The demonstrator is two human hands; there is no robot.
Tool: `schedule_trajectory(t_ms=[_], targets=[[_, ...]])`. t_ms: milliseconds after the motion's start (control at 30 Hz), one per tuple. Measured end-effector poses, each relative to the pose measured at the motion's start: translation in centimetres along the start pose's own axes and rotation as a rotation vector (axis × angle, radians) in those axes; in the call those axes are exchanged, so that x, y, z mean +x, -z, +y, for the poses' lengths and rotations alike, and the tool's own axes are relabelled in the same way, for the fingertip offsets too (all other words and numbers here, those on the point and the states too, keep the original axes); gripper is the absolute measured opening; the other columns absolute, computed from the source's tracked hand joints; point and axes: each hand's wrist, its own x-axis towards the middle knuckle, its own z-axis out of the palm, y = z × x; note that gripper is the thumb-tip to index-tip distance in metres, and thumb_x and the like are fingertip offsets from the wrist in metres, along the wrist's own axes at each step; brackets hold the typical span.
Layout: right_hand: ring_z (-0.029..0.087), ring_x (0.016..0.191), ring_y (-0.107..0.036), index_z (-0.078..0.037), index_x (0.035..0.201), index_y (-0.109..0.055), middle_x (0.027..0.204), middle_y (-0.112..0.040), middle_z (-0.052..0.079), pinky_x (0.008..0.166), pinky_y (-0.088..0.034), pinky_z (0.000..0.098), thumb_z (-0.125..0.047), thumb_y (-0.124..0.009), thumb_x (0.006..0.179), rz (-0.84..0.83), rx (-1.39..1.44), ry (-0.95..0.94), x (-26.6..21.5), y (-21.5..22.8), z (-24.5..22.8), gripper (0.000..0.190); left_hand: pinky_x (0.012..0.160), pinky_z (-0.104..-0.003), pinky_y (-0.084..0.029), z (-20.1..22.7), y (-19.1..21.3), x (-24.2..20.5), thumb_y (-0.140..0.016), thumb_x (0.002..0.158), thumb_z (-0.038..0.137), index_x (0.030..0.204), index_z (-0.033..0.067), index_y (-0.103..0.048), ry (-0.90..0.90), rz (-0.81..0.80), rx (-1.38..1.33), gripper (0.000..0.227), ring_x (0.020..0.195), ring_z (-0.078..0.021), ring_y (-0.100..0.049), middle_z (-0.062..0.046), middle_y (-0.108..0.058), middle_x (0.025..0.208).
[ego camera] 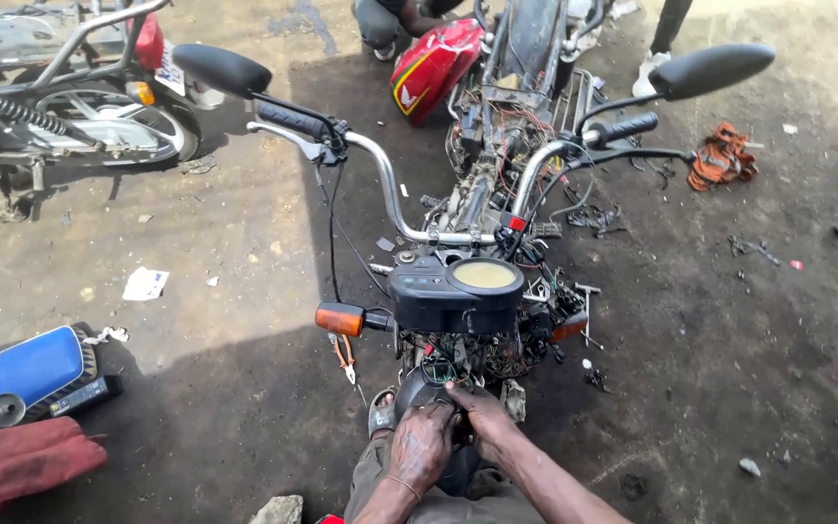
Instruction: Sorting, bundling, and securing the main wiring harness of a motorcycle using electrical tape.
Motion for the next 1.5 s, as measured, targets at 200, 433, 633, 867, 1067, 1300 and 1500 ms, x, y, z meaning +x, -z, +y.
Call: schedule_trajectory(t_ms=[200,433,633,867,1067,1300,1500], targets=[[0.024,0.068,-0.065,-0.008,0.092,-0.076,0.087,-0.078,0.013,0.057,-0.051,0.036,-0.039,-0.073,0.09,-0.209,0.006,0.04,3.3,4.0,3.0,0.032,0.071,-0.056,-0.048,0.6,2.1,1.5,-0.055,0.099,0.037,0.095,0.0164,-0.067,0.391,-0.026,-0.223,0.024,0.084,-0.0456,-0.066,-0.017,-0.072,0.088],[0.015,0.07,-0.053,-0.013,0.078,-0.063,0.072,-0.06,0.002,0.068,-0.044,0.0336,-0.028,-0.074,0.093,-0.117,-0.778,0.438,4.9,7.3,2.5,0.024,0.068,-0.053,-0.057,-0.4,0.9,2.3,-0.055,0.099,0.034,0.103,0.0201,-0.073,0.367,-0.103,-0.147,0.023,0.074,-0.0407,-0.07,-0.017,-0.074,0.085],[0.014,0.08,-0.057,-0.015,0.076,-0.067,0.081,-0.068,-0.001,0.074,-0.044,0.0324,-0.02,-0.086,0.079,-0.046,-0.938,0.53,1.4,6.2,0.8,0.02,0.069,-0.03,-0.051,0.1,1.8,4.2,-0.059,0.099,0.036,0.103,0.0167,-0.076,0.642,-0.341,-0.699,0.026,0.072,-0.0138,-0.061,-0.003,-0.071,0.088],[0.018,0.094,-0.067,-0.015,0.111,-0.064,0.107,-0.073,0.004,0.08,-0.055,0.0346,-0.035,-0.091,0.071,0.076,-0.846,0.426,-3.9,4.3,-1.7,0.052,0.065,-0.027,-0.046,-0.7,-1.8,6.3,-0.081,0.089,0.023,0.081,0.0195,-0.076,0.901,-0.256,-0.811,0.01,0.071,-0.0109,-0.059,0.002,-0.072,0.077],[0.013,0.087,-0.062,-0.012,0.105,-0.073,0.097,-0.074,0.003,0.073,-0.045,0.0322,-0.039,-0.069,0.075,-0.019,-1.149,0.242,-2.6,4.2,-4.9,0.04,0.067,-0.026,-0.055,-1.5,-6.9,6.7,-0.088,0.082,0.006,0.078,0.0104,-0.076,0.945,-0.039,-1.18,0.014,0.07,-0.0128,-0.064,-0.003,-0.074,0.075],[0.016,0.082,-0.048,-0.016,0.099,-0.054,0.09,-0.061,0.003,0.069,-0.035,0.0358,-0.031,-0.051,0.079,-0.096,-1.161,0.215,-2.7,3.6,-4.3,0.026,0.062,-0.025,-0.048,1.6,-4.2,6.1,-0.083,0.088,0.02,0.078,0.0172,-0.073,0.941,-0.057,-0.888,0.015,0.071,-0.0093,-0.063,0.003,-0.073,0.076],[0.033,0.108,-0.068,-0.012,0.126,-0.06,0.123,-0.07,0.018,0.084,-0.051,0.0446,-0.04,-0.047,0.088,-0.09,-1.468,0.129,-5.4,1.2,-5.2,0.05,0.071,-0.028,-0.051,-2.5,-8.8,5.2,-0.079,0.089,0.022,0.077,0.0169,-0.073,0.906,0.002,-0.827,0.014,0.074,-0.012,-0.065,0.001,-0.074,0.076]])
